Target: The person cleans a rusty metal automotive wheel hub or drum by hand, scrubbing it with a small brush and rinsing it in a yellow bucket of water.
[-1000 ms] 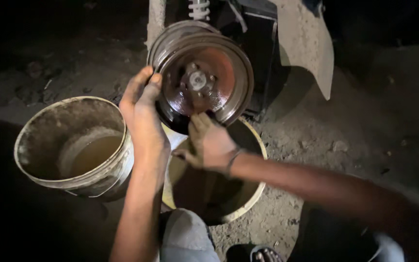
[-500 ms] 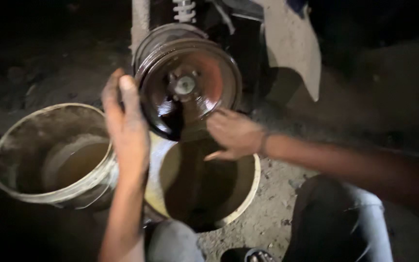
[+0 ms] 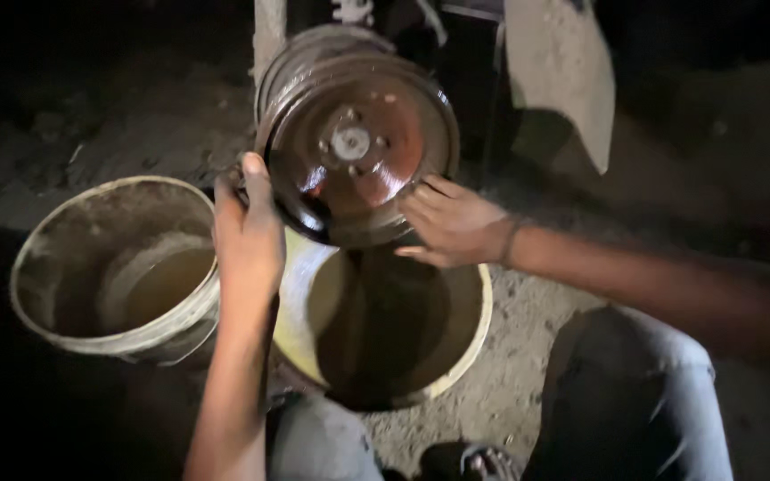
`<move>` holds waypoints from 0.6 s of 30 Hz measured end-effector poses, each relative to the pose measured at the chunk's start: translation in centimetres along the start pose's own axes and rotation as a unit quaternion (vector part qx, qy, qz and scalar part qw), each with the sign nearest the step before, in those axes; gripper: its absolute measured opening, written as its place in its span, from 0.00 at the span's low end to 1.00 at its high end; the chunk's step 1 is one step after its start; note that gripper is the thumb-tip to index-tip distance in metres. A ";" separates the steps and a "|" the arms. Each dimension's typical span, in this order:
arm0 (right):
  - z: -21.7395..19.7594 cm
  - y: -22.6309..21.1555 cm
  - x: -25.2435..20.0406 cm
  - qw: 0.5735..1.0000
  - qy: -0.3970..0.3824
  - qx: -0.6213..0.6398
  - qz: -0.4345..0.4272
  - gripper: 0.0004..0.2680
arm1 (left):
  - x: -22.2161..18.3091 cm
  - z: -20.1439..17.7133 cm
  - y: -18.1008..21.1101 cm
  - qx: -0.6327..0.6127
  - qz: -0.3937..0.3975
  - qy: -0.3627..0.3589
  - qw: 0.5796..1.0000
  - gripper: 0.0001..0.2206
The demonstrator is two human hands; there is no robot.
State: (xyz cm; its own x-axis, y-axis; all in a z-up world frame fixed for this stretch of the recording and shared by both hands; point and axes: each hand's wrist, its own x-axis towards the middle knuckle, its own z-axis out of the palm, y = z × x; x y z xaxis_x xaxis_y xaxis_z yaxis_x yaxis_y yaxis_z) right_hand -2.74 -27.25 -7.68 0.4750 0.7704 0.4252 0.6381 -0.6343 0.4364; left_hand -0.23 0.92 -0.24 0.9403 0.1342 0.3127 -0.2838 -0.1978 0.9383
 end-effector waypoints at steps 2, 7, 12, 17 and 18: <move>1.6 -6.8 3.6 0.986 0.034 0.067 0.147 0.26 | 0.8 -0.1 -0.1 -0.110 -0.081 -0.004 0.991 0.24; 1.0 -3.5 2.8 0.989 -0.072 0.109 0.072 0.22 | -0.4 0.7 0.2 -0.083 0.041 0.007 0.996 0.25; -2.3 0.5 1.1 0.989 -0.112 0.068 0.062 0.20 | 0.9 -0.3 -0.8 0.076 -0.036 -0.022 0.996 0.34; -0.6 -7.0 7.0 0.981 0.002 0.098 0.170 0.21 | 0.4 0.9 0.1 -0.014 0.061 0.024 0.998 0.35; -0.7 -5.6 5.5 0.987 -0.003 0.083 0.137 0.21 | 0.2 1.1 0.2 -0.021 0.088 0.016 0.996 0.34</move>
State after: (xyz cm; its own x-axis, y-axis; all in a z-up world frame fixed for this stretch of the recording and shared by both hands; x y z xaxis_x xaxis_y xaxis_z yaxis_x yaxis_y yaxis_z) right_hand -4.14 -19.48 -7.19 0.6468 0.5728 0.5036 0.5757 -0.7997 0.1703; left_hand 0.07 -0.13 -0.18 0.8688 0.1321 0.4771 -0.4524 -0.1797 0.8735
